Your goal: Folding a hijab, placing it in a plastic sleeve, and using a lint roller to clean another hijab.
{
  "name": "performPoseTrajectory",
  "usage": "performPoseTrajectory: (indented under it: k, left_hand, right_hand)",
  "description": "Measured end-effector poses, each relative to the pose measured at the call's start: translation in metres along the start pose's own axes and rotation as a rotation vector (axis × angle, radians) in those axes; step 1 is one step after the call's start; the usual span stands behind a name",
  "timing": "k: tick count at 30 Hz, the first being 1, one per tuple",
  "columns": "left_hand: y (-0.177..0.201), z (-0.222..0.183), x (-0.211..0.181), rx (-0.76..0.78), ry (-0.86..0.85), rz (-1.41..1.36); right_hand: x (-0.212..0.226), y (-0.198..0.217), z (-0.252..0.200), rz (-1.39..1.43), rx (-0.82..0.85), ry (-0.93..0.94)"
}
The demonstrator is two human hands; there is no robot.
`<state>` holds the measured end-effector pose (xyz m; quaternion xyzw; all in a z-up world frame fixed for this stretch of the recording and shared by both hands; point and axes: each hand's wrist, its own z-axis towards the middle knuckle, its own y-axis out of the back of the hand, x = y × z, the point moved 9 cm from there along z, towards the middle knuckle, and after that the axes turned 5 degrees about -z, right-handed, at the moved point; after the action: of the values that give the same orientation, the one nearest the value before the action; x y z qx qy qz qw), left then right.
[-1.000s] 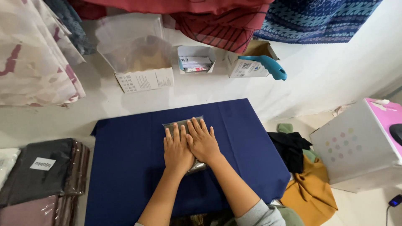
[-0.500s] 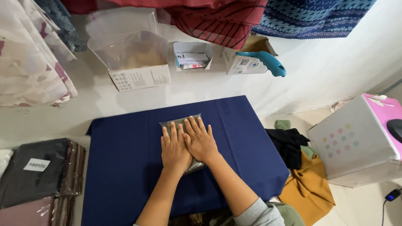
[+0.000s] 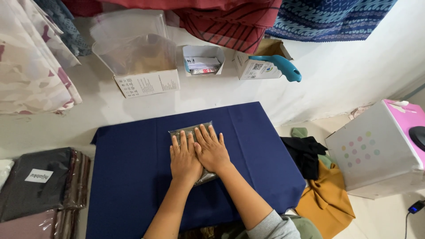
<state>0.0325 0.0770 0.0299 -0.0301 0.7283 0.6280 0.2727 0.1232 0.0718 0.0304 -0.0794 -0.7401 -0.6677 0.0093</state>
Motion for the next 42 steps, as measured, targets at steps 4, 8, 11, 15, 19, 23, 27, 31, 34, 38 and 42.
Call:
performPoseTrajectory:
  k: [4, 8, 11, 15, 19, 23, 27, 31, 34, 38, 42]
  left_hand:
    - [-0.002, 0.0, 0.002, -0.054, -0.018, -0.015]
    - [-0.002, 0.0, 0.003, -0.065, -0.015, -0.009]
    - [0.001, -0.001, 0.002, -0.078, -0.021, -0.013]
    - [-0.001, 0.0, 0.002, -0.02, 0.006, -0.012]
    - [0.003, -0.003, 0.0, -0.01, 0.005, -0.017]
    - [0.003, -0.003, 0.001, -0.003, 0.007, -0.033]
    - [-0.008, 0.005, 0.008, -0.099, -0.031, -0.041]
    - [-0.013, 0.01, 0.017, -0.17, -0.072, -0.105]
    - [-0.001, 0.003, 0.028, -0.439, -0.189, -0.177]
    - [0.061, -0.058, 0.013, -0.492, -0.422, -0.339]
    - [0.037, -0.097, 0.014, -0.259, -0.617, -0.179]
  right_hand:
    - [0.0, -0.001, -0.001, -0.002, 0.0, 0.001]
    - [0.001, 0.0, -0.002, -0.018, 0.021, -0.003]
    - [0.001, 0.001, -0.001, -0.033, 0.033, -0.01]
    - [0.001, 0.001, -0.001, -0.027, 0.039, -0.017]
    - [0.002, 0.002, -0.002, -0.026, 0.037, -0.015]
    - [0.002, 0.004, -0.003, -0.022, 0.029, -0.015]
    - [0.001, 0.001, -0.001, 0.001, 0.0, -0.008]
    - [0.001, 0.0, -0.001, -0.019, -0.005, 0.004]
    - [0.005, 0.006, -0.008, -0.005, -0.048, 0.021]
    - [-0.006, -0.008, 0.007, 0.036, -0.175, 0.068]
    - [-0.019, -0.007, 0.017, 0.348, -0.213, 0.093]
